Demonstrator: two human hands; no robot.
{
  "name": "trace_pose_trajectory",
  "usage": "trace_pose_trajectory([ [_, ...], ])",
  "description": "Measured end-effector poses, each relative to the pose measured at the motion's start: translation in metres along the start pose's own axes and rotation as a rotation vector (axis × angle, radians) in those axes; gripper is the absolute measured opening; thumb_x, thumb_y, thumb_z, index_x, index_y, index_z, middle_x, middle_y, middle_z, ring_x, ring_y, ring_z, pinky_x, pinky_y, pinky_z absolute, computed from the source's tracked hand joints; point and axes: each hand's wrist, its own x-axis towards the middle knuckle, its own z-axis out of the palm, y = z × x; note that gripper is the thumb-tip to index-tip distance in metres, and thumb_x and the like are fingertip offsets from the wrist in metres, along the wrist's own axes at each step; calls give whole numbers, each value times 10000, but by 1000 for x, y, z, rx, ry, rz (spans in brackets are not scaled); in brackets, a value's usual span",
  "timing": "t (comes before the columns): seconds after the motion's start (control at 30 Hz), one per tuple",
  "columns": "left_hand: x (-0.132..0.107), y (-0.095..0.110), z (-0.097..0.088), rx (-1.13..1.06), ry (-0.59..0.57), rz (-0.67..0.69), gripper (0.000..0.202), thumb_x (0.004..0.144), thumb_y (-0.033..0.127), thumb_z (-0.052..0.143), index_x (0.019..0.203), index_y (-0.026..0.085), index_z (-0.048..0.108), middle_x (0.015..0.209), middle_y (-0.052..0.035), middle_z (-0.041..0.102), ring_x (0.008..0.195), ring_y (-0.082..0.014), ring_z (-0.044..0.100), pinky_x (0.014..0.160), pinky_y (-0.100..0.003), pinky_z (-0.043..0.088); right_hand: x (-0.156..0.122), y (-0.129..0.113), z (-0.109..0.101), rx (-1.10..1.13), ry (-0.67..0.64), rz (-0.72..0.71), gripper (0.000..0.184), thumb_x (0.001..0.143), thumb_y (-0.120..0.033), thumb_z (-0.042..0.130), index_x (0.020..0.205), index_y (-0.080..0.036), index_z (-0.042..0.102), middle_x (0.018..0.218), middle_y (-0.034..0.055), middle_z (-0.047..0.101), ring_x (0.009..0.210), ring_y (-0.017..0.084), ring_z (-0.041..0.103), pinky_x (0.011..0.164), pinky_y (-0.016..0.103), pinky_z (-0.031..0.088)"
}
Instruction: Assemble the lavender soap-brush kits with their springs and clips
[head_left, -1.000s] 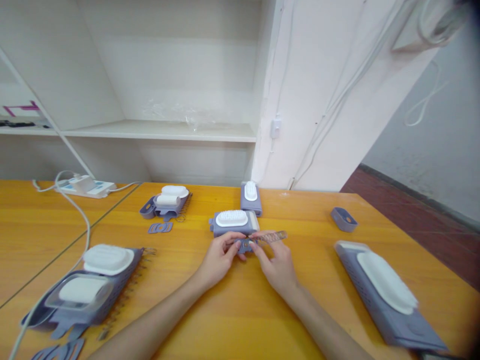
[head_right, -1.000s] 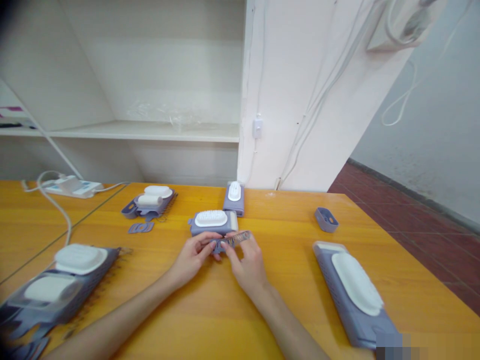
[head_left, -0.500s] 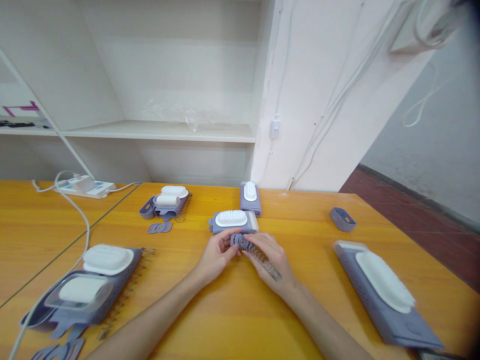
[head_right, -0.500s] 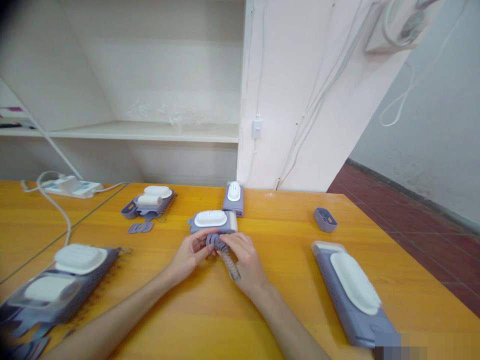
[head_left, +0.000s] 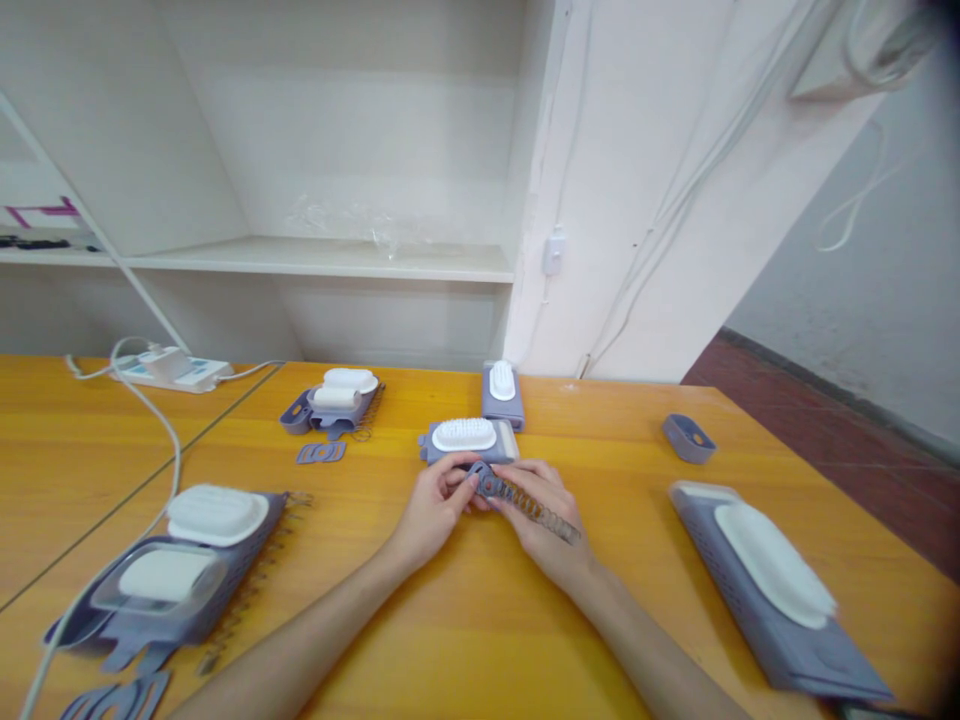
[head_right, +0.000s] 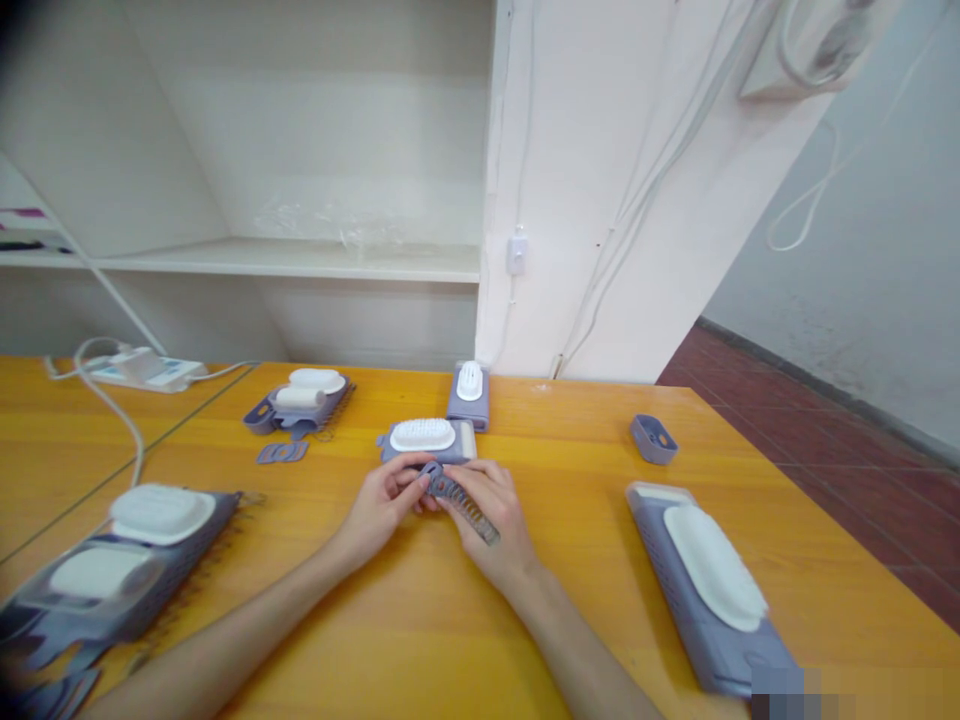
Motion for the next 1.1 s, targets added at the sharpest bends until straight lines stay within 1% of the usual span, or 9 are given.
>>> trace_pose_trajectory([
  [0.13, 0, 0, -1, -21, 16, -18, 443, 786, 397, 622, 1123, 120, 543, 679, -40, 690, 625, -170, 659, 633, -272, 496, 0, 0, -2, -51, -17, -49, 315, 822, -256, 602, 1133, -303, 597, 1049, 59, 636, 1012, 232, 563, 871, 413, 468],
  [0.2, 1, -2, -1, -30, 15, -14, 467, 789, 399, 619, 1155, 121, 536, 695, -43, 697, 635, -179, 667, 657, -291, 511, 0, 0, -2, -85, 2, -91, 313, 818, -258, 606, 1130, -288, 598, 1043, 60, 639, 1005, 228, 567, 859, 412, 470],
  [0.37, 0, -4, -1, -64, -25, -37, 507, 780, 405, 630, 1205, 147, 532, 812, -56, 714, 679, -191, 680, 720, -335, 525, 1, -1, -3, -147, 33, -132, 304, 821, -274, 609, 1125, -280, 599, 1011, 62, 650, 968, 223, 580, 838, 412, 468],
  [0.47, -1, -1, 0, -79, -53, -36, 481, 766, 392, 648, 1161, 133, 565, 865, -74, 712, 739, -197, 676, 760, -342, 516, 1, -2, -2, -165, 66, -119, 281, 808, -299, 633, 1086, -267, 611, 984, 62, 654, 934, 219, 583, 819, 405, 466],
  [0.6, -1, 2, 0, -83, -86, -3, 432, 740, 330, 688, 1106, 129, 579, 901, -87, 707, 841, -197, 654, 823, -331, 486, 1, -3, -2, -201, 106, -88, 246, 793, -326, 656, 1024, -250, 622, 927, 56, 670, 890, 214, 583, 793, 391, 452],
  [0.8, -2, 2, -1, -84, -109, -3, 444, 727, 310, 702, 1115, 137, 573, 933, -88, 692, 844, -181, 643, 817, -308, 476, 2, -10, -3, -205, 125, -56, 201, 781, -353, 668, 943, -239, 637, 857, 45, 668, 828, 207, 584, 758, 371, 441],
  [0.93, -2, 3, -2, -68, -116, 6, 435, 731, 313, 699, 1109, 134, 581, 940, -92, 687, 852, -182, 637, 801, -297, 476, 3, -13, -3, -174, 104, -40, 173, 770, -353, 679, 891, -234, 645, 825, 40, 655, 814, 202, 574, 733, 358, 448],
  [1.1, -1, 3, -3, -98, -114, -4, 426, 742, 299, 690, 1116, 129, 575, 931, -98, 688, 843, -180, 637, 795, -300, 482, 2, -10, -2, -116, 84, -28, 179, 768, -337, 683, 916, -242, 650, 856, 42, 642, 849, 201, 567, 760, 358, 461],
])
